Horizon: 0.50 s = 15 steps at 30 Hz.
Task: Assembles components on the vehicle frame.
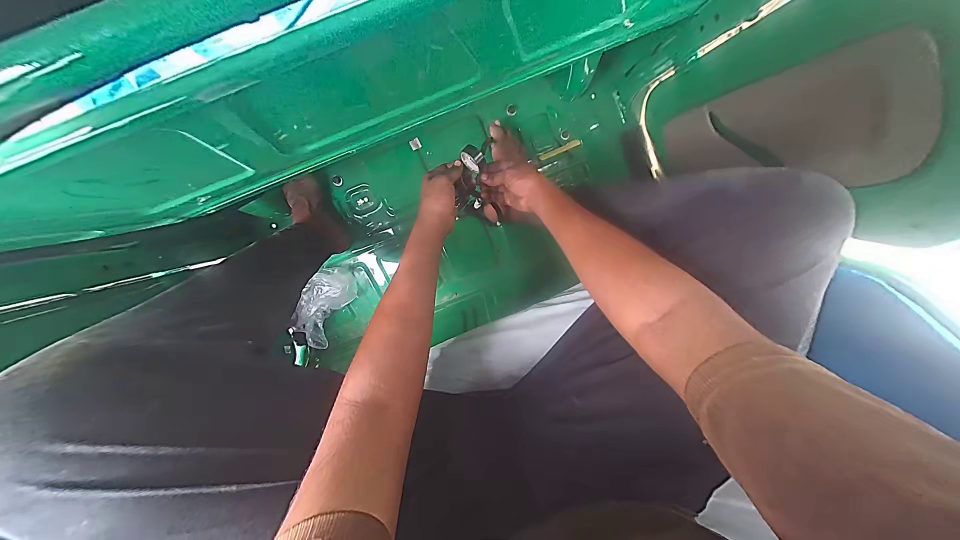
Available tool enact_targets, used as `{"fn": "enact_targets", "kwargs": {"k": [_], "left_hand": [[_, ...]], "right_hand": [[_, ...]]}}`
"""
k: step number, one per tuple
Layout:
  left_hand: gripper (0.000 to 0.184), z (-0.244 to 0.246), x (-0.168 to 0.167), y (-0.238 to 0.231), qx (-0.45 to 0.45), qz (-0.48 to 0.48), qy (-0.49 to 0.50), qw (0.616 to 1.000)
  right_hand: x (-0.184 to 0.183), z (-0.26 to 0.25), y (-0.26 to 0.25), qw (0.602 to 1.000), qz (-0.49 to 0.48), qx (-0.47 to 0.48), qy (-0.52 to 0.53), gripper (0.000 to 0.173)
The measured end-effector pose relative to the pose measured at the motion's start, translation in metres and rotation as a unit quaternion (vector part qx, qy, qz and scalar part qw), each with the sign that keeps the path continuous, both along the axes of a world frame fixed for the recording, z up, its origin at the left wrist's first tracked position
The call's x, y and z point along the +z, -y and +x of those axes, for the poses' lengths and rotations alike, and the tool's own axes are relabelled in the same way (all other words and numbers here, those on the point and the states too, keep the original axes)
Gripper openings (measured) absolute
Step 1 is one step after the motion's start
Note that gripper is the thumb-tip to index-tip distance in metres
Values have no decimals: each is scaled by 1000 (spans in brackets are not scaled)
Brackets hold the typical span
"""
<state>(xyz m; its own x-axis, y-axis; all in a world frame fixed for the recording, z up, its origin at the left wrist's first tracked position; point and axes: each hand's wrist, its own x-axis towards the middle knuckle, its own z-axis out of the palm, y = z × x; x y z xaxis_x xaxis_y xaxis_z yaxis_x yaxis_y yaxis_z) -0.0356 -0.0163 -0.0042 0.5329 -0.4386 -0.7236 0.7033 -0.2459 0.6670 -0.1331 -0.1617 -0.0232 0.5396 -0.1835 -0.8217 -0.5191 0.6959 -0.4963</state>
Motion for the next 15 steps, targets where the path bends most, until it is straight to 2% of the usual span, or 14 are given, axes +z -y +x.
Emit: {"fn": "enact_targets", "kwargs": {"k": [5,8,11,15], "left_hand": [[22,-1,-2,1,-5,0,0,1000],[21,-2,-3,0,-5,0,-9,1000],[20,-2,-3,-1,-5,-2,-12,1000],[22,-2,-1,-1,-10,-1,25,1000]], "right_hand": [[2,0,0,1000,8,4,-17,32],[8,7,-1,998,19,-7,-58,49],[9,11,-4,996,11,-10,-85,45],[1,15,-7,997,22,-31,-68,57]]}}
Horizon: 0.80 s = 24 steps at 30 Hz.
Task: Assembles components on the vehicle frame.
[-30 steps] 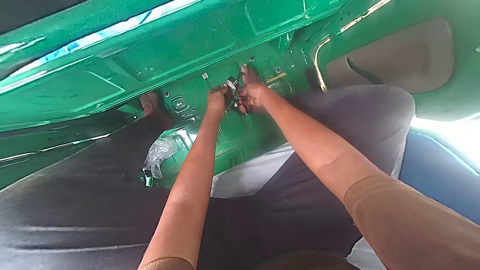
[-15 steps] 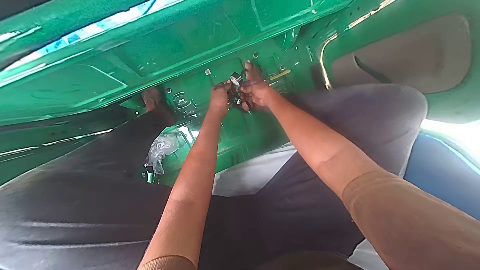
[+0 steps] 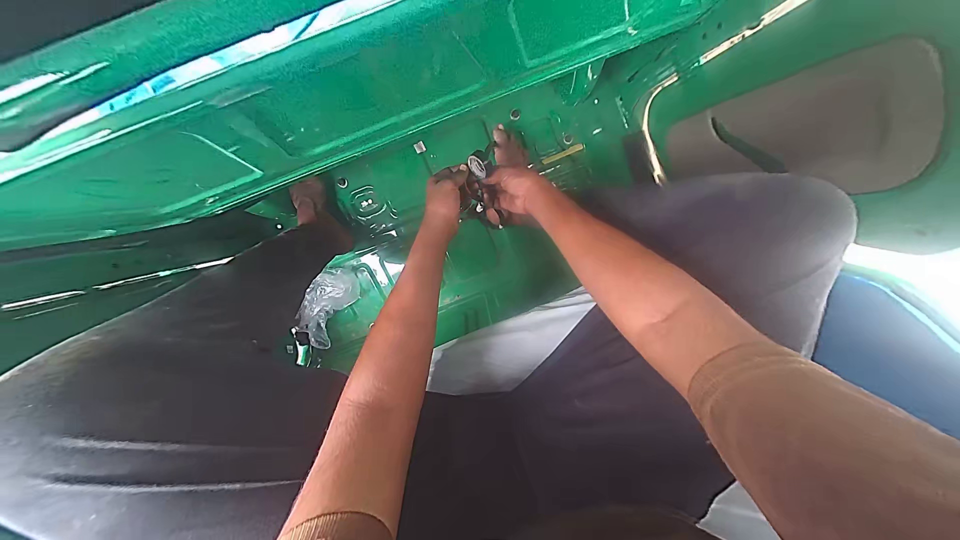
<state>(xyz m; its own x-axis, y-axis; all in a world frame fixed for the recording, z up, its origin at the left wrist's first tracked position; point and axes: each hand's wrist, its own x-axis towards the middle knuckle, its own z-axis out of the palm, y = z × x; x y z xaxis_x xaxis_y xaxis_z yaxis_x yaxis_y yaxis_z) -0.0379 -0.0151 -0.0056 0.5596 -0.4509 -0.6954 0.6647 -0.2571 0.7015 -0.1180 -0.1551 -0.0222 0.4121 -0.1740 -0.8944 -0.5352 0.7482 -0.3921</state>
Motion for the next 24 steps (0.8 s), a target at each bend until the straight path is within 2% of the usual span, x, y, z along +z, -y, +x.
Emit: {"fn": "enact_targets", "kwargs": {"k": [2,4,5,7,8,10,11,16,19,20,21,23,24], "left_hand": [[21,-3,-1,1,-15,-17,36,999],[19,-4,1,2,-45,-26,57,997],[18,-4,0,4,-54,-29,62,996],[17,-5,1,4,-59,-27,57,996],[16,-5,2,4,-57,-23,53,997],[15,-4,4,2,-59,-10,45,997],[15,-4,4,2,-59,-5,42,997],[17,-3,4,2,-49,-16,17,999],[17,0,3,2,-54,-29,9,998],[16,-1,3,1,-54,-28,6,998],[16,-2,4,1,-55,-25,3,998],[15,0,4,3,-55,-26,7,998],[16,-1,4,3,-57,-30,12,998]], "right_hand": [[0,-2,-1,1000,-19,-17,3,65],[-6,-5,0,997,-55,-42,22,87],[-5,-6,1,996,-70,-47,26,91],[-4,-6,-1,995,-91,-41,10,85],[-4,-8,-2,994,-98,-37,17,89],[-10,-7,-3,991,-130,-17,40,108],[-12,-5,-3,988,-148,-4,43,109],[1,-6,-2,989,-140,6,49,88],[22,-14,11,962,-239,133,15,56],[34,-16,13,954,-269,131,-27,38],[47,-18,18,957,-259,122,-50,31],[69,-20,28,967,-197,158,-41,50],[80,-21,29,964,-172,201,-32,53]]}}
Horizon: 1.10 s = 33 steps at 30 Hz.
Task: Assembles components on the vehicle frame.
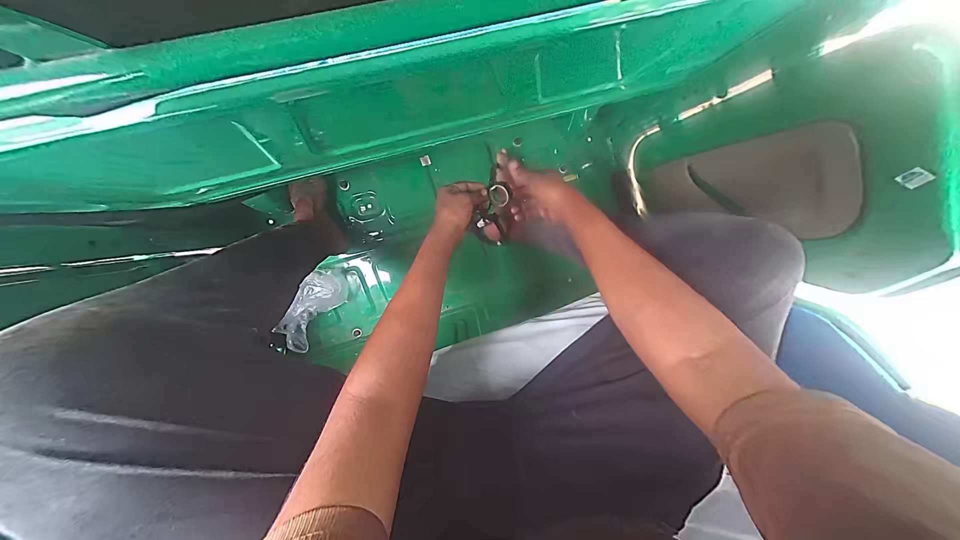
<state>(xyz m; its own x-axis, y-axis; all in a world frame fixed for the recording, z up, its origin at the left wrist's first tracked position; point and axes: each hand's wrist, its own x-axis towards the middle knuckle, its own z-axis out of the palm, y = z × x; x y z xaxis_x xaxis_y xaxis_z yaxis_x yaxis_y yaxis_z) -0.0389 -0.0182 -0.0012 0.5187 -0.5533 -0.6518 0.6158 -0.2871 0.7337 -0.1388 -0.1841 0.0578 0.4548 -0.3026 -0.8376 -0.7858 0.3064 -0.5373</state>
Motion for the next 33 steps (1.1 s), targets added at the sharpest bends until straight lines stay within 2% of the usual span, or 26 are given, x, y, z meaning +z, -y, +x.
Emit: {"fn": "enact_targets", "kwargs": {"k": [3,7,11,12,14,15,18,20,23,26,28,31,33], "left_hand": [[17,-2,1,-2,2,3,13,1000],[17,-11,6,-4,-19,17,40,999],[14,-18,5,-2,-25,17,51,998],[14,-17,5,-2,-26,16,54,998],[15,-17,4,-3,-23,17,66,997],[21,-18,3,-4,-14,21,72,997],[69,-17,3,-8,26,32,64,997],[86,-15,5,-11,40,40,70,996],[78,-13,9,-10,18,38,91,995],[54,-10,7,-6,-53,49,143,987],[39,-7,11,-3,-128,91,213,964],[42,-5,16,-2,-198,134,308,921],[37,-5,17,-2,-224,165,362,890]], "right_hand": [[12,5,-7,994,13,110,13,37],[30,15,-10,974,-49,222,-11,35],[47,23,4,972,-16,231,41,41],[46,27,5,972,-15,226,54,44],[37,35,3,973,-33,220,67,39],[27,39,0,972,-46,219,72,34],[-5,49,-9,972,-75,209,74,28],[-28,51,-12,970,-107,209,59,26],[-57,46,-14,956,-199,215,35,24],[-64,38,-13,944,-249,215,38,25],[-69,33,-11,942,-262,201,61,22],[-75,24,-10,957,-240,132,94,13],[-78,19,-13,956,-252,110,100,14]]}}
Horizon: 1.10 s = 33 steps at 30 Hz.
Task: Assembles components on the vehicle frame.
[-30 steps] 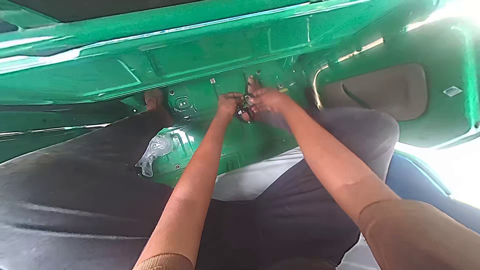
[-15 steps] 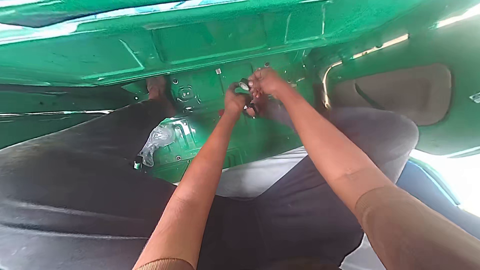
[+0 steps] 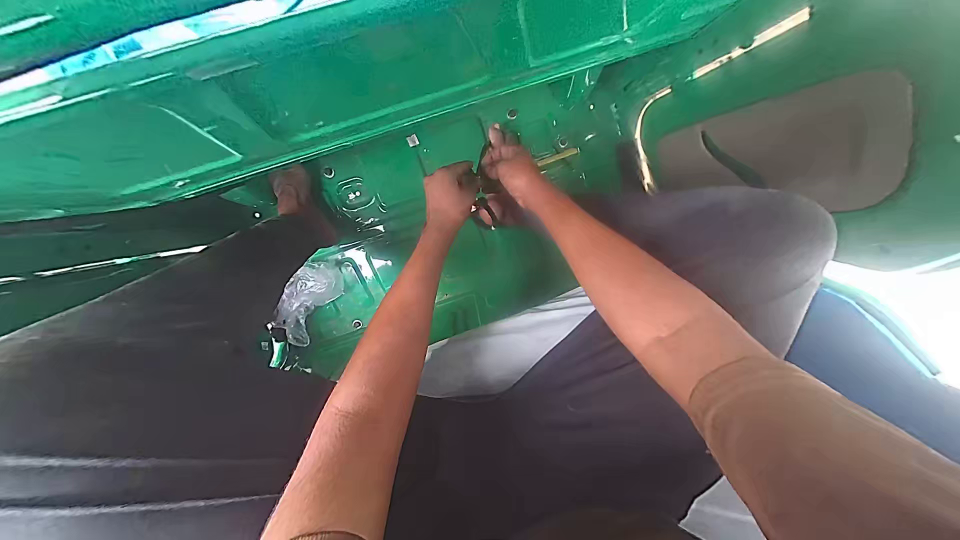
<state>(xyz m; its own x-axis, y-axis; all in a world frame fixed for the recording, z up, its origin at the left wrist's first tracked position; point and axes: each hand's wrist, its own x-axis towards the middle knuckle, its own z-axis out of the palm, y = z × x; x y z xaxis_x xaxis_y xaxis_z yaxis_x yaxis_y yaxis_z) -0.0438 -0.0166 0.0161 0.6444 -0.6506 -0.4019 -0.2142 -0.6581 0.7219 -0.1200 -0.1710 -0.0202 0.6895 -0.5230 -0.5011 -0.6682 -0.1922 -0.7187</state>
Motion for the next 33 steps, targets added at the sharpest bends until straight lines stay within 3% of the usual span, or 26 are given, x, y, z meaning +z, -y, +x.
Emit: {"fn": "enact_targets", "kwargs": {"k": [3,6,9,13,16,20,23,25,29,33], "left_hand": [[30,0,1,-1,-4,15,63,998],[23,2,-6,-3,16,-24,104,994],[24,10,-7,-4,22,0,65,998],[24,16,-13,-8,68,-8,6,998],[22,21,-17,-3,70,-22,-25,997],[20,26,-21,-4,110,-29,-79,990],[17,27,-25,-6,195,-71,-182,961],[15,25,-23,-3,238,-98,-240,936],[15,25,-18,-2,231,-84,-236,940],[14,24,-16,-1,276,-116,-291,909]], "right_hand": [[-4,-5,-8,998,-49,38,-5,27],[0,-5,-26,999,-32,0,-19,25],[12,0,-42,998,-18,-49,-42,21],[18,0,-40,996,16,-30,-84,22],[13,-4,-36,995,-10,-8,-96,31],[7,-7,-39,999,8,-22,-49,25],[12,-10,-38,998,60,-22,-14,18],[17,-12,-39,996,75,-34,-17,26],[23,-10,-41,994,84,-65,-38,22],[25,-9,-41,995,72,-69,-14,27]]}}
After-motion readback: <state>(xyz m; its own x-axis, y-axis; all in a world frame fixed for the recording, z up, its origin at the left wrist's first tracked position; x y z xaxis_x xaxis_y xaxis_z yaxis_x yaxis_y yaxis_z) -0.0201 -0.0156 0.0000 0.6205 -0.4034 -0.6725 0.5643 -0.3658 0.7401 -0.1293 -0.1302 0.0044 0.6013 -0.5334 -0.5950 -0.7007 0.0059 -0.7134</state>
